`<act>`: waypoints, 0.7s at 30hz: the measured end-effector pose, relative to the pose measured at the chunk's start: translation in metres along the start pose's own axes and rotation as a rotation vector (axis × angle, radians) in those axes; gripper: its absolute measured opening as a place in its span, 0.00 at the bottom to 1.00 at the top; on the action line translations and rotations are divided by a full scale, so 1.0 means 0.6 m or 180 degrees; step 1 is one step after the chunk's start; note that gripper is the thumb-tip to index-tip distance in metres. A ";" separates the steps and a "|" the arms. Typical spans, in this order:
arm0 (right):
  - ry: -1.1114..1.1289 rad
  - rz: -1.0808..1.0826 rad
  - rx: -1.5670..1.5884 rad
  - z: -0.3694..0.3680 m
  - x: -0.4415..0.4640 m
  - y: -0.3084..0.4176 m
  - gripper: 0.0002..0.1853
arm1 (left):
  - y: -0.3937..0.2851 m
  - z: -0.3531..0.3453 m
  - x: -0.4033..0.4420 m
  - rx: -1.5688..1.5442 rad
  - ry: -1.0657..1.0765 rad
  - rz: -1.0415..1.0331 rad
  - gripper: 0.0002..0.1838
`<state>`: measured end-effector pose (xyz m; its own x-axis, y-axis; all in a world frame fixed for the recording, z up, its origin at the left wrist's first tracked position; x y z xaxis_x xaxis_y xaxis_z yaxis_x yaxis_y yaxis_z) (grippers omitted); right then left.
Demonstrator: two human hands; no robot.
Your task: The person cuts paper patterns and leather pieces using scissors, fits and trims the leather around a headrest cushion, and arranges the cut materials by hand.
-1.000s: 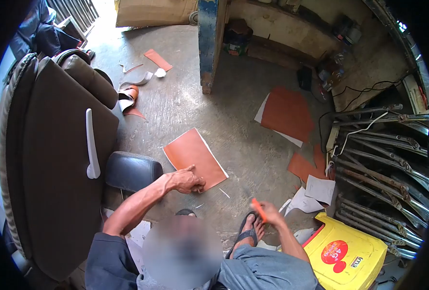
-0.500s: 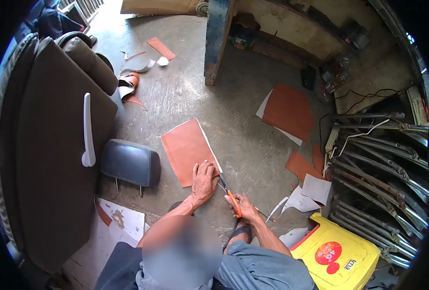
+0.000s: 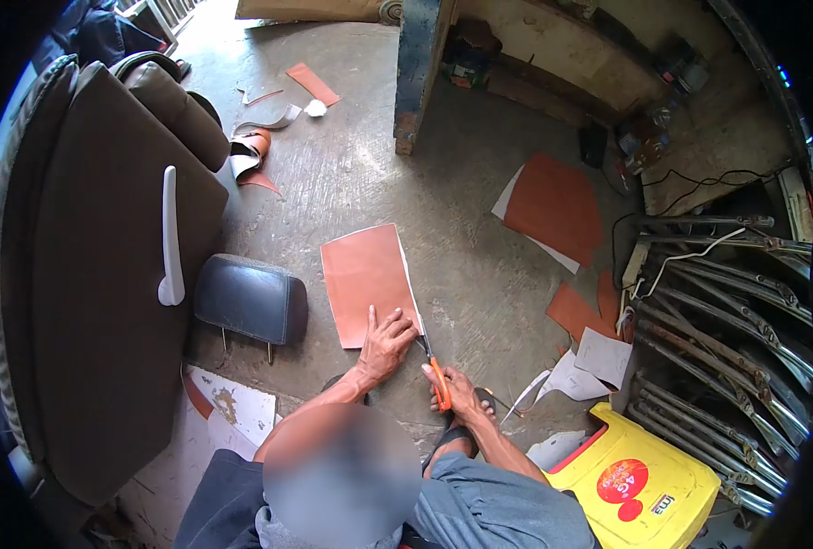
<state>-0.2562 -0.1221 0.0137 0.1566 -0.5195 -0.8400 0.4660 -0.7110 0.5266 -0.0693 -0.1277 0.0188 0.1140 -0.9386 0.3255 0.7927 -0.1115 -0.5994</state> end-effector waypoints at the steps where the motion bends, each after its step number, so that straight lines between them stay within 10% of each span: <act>1: -0.0068 -0.0002 -0.0123 0.000 -0.003 0.003 0.30 | -0.001 -0.001 0.000 -0.0008 0.0002 -0.0002 0.11; 21: -0.0251 0.0487 -0.0302 -0.010 0.042 -0.010 0.27 | -0.001 -0.001 -0.006 -0.0677 0.0085 0.0513 0.09</act>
<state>-0.2497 -0.1279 -0.0116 0.1650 -0.6562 -0.7363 0.5225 -0.5750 0.6296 -0.0708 -0.1242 0.0175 0.2105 -0.9578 0.1956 0.6215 -0.0233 -0.7831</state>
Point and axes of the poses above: each hand's wrist, its own x-axis towards the middle knuckle, its own z-axis out of the back of the hand, y = z × x, the point moved 7 cm from there along x, towards the middle knuckle, and after that the axes turned 7 degrees about -y, right-handed, at the moved point
